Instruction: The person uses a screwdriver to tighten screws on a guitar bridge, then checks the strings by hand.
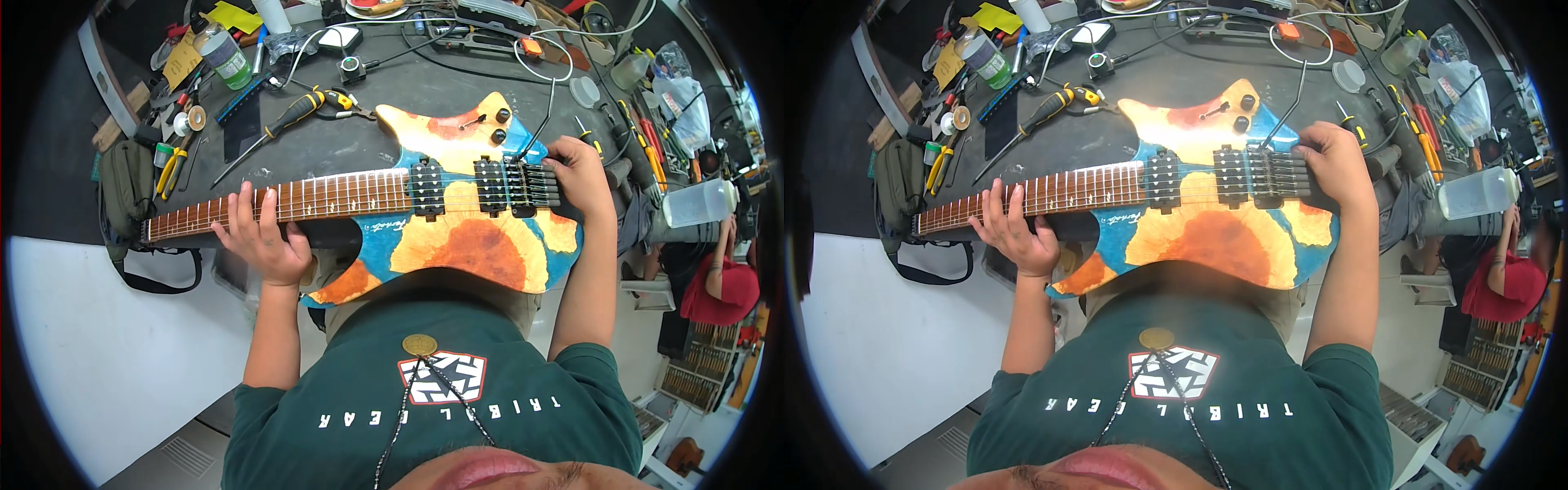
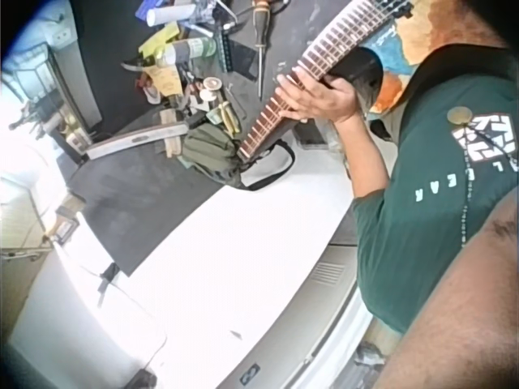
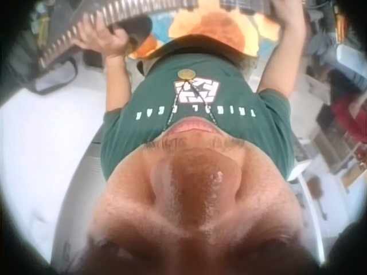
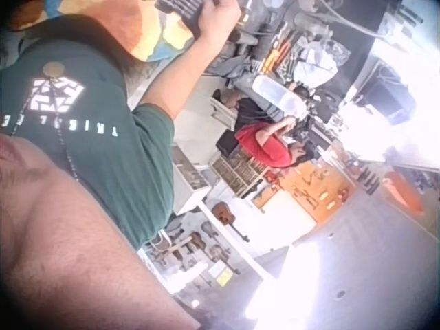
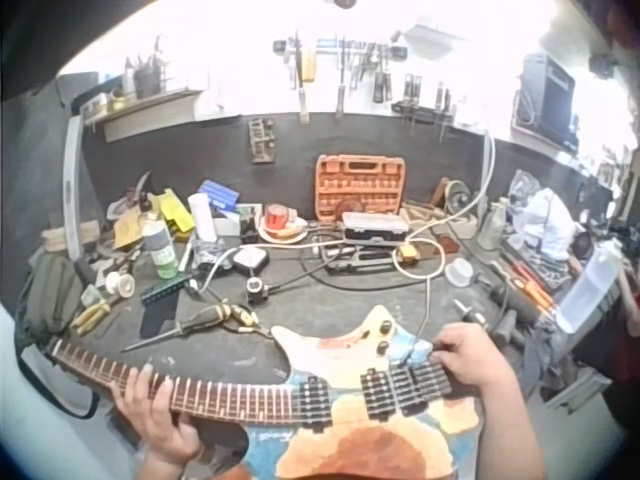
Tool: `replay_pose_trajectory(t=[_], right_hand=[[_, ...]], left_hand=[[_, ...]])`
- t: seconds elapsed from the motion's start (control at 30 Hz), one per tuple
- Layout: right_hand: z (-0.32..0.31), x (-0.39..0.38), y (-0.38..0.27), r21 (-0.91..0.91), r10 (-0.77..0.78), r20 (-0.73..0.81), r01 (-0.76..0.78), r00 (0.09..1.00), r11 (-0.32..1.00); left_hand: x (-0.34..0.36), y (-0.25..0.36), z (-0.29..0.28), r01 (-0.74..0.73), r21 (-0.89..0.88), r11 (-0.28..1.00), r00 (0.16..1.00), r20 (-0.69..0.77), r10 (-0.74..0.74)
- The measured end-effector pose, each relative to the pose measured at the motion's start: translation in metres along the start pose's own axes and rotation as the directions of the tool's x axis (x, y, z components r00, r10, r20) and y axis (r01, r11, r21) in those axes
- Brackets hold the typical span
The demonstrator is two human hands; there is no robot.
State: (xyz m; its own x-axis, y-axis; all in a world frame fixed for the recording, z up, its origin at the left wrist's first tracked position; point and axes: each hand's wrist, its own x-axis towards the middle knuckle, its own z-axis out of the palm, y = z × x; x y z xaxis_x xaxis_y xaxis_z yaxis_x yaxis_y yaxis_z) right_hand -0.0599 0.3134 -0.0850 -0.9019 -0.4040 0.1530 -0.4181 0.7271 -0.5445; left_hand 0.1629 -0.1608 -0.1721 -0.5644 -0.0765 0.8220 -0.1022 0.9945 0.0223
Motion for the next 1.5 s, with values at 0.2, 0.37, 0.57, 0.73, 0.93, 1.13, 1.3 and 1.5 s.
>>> replay_pose_trajectory(t=[0.2,0.37,0.57,0.73,0.93,1.13,1.3,1.5], right_hand=[[-0.012,0.005,-0.001,0.058,0.02,0.072,-0.024,0.997,0.998],[-0.056,0.044,-0.09,-0.069,-0.223,-0.2,0.213,0.954,0.975],[0.013,0.139,-0.16,-0.127,-0.537,0.129,0.551,0.834,0.825],[0.08,0.216,-0.168,-0.319,-0.475,0.274,0.545,0.836,0.775],[0.122,0.232,-0.179,-0.493,-0.343,0.376,0.499,0.861,0.712],[0.108,0.229,-0.18,-0.532,-0.335,0.325,0.464,0.884,0.708],[0.073,0.196,-0.171,-0.376,-0.462,0.22,0.511,0.859,0.772],[0.027,0.057,-0.169,-0.089,-0.463,0.221,0.491,0.858,0.867]], left_hand=[[0.001,-0.001,-0.003,-0.017,0.003,1.0,1.0,0.006,0.017],[0.002,0.001,-0.005,-0.016,0.015,1.0,1.0,0.012,0.016],[-0.003,-0.001,-0.008,-0.017,0.045,0.999,1.0,-0.008,0.017],[-0.005,-0.002,-0.003,-0.007,0.034,0.999,1.0,-0.029,0.008],[-0.005,-0.003,-0.005,-0.009,0.024,1.0,0.999,-0.053,0.01],[-0.005,-0.002,-0.003,0.003,0.006,1.0,0.998,-0.064,-0.003],[-0.005,-0.001,-0.002,0.013,0.01,1.0,0.998,-0.057,-0.013],[-0.007,-0.001,-0.001,0.024,0.026,0.999,0.998,-0.053,-0.022]])
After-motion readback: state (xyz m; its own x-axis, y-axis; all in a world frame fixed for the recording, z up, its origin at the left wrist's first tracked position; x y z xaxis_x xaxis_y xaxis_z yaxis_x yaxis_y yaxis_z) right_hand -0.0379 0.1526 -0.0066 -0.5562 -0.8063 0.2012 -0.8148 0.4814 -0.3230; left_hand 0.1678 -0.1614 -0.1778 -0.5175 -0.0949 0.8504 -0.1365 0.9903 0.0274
